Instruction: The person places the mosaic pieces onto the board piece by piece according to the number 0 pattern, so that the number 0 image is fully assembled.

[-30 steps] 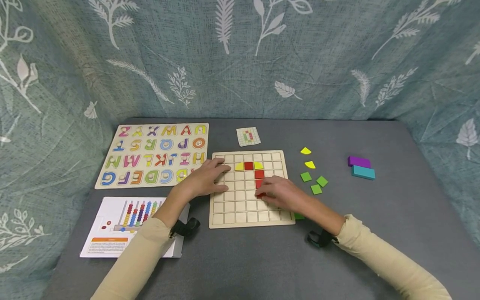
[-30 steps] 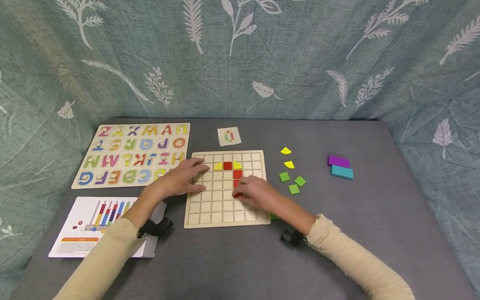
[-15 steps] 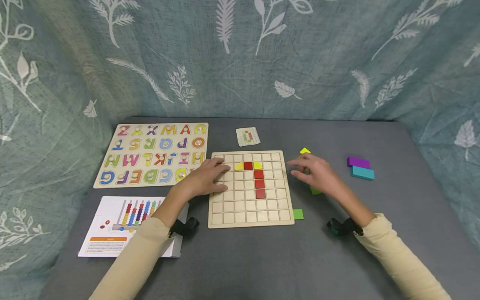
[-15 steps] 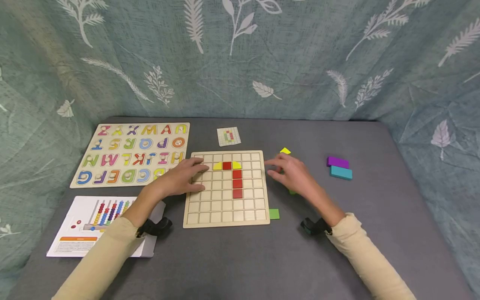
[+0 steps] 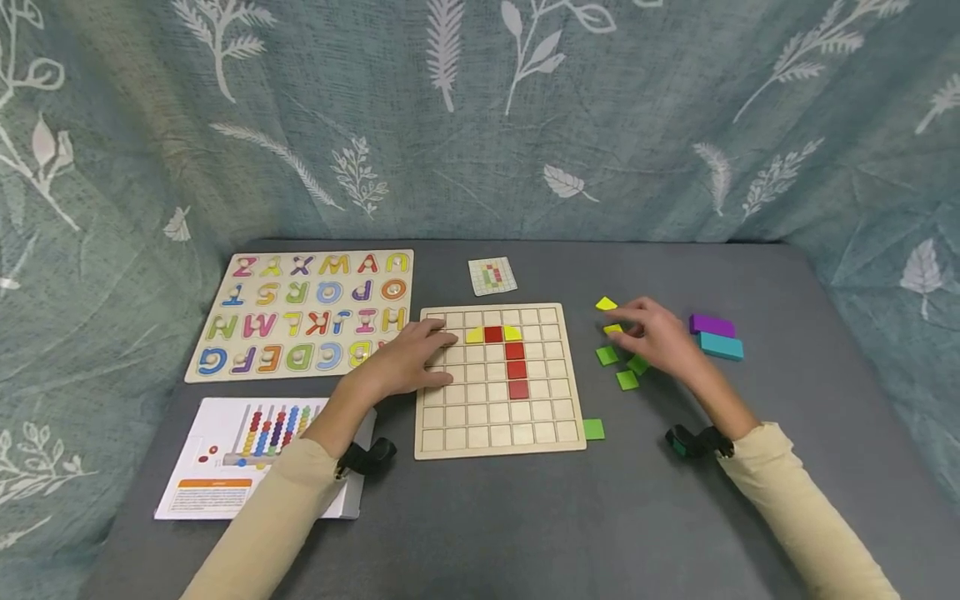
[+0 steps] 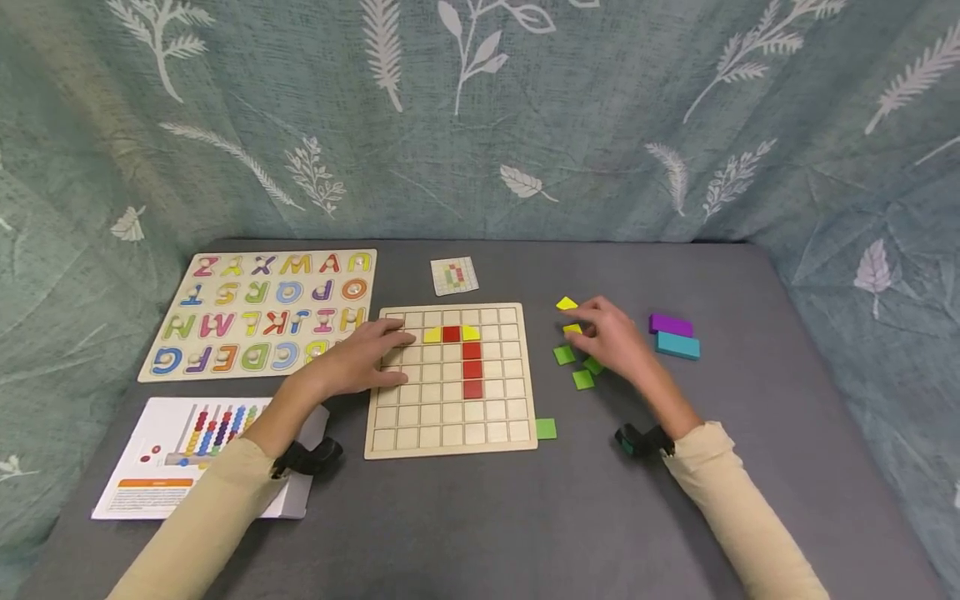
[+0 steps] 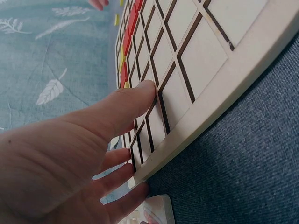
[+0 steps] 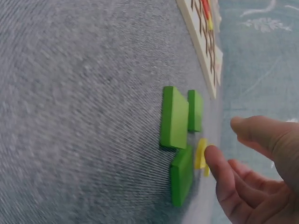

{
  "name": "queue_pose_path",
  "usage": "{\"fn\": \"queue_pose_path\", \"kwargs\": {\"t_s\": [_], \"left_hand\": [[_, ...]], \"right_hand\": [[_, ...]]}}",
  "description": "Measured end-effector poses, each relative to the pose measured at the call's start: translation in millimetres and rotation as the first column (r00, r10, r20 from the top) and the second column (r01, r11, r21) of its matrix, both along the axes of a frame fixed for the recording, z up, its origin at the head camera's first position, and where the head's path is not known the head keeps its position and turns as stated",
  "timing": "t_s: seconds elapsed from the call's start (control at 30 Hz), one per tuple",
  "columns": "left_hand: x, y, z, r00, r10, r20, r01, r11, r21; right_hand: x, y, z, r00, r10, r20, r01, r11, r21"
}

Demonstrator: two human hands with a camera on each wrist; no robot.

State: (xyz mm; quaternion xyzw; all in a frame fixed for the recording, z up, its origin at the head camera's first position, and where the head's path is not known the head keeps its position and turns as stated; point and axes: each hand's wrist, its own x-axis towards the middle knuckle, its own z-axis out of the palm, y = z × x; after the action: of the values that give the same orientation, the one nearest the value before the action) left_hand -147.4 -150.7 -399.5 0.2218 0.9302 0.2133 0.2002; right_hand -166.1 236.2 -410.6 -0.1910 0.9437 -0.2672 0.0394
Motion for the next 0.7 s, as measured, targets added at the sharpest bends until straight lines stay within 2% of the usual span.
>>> {"fn": "queue_pose_path", "kwargs": {"t_s": [0.17, 0.4, 0.7], "left_hand": [[-1.0, -0.4, 1.4, 1.0, 0.006, 0.002, -0.006, 1.0, 0.0], [1.8, 0.2, -0.7, 1.0, 0.017, 0.012, -0.017, 1.0, 0.001], [1.1, -0.2, 0.4, 1.0, 0.009, -0.003, -0.009, 1.0, -0.003]], "right_hand": [[-3.2, -0.9, -3.5, 0.998, -0.007, 0.055, 0.008, 1.0, -0.011], [-6.8, -2.8, -7.2, 0.999, -0.01, 0.042, 0.01, 1.0, -0.008], [-10.7, -6.0, -4.6, 0.995, -0.046, 0.087, 0.044, 0.999, 0.028]]}}
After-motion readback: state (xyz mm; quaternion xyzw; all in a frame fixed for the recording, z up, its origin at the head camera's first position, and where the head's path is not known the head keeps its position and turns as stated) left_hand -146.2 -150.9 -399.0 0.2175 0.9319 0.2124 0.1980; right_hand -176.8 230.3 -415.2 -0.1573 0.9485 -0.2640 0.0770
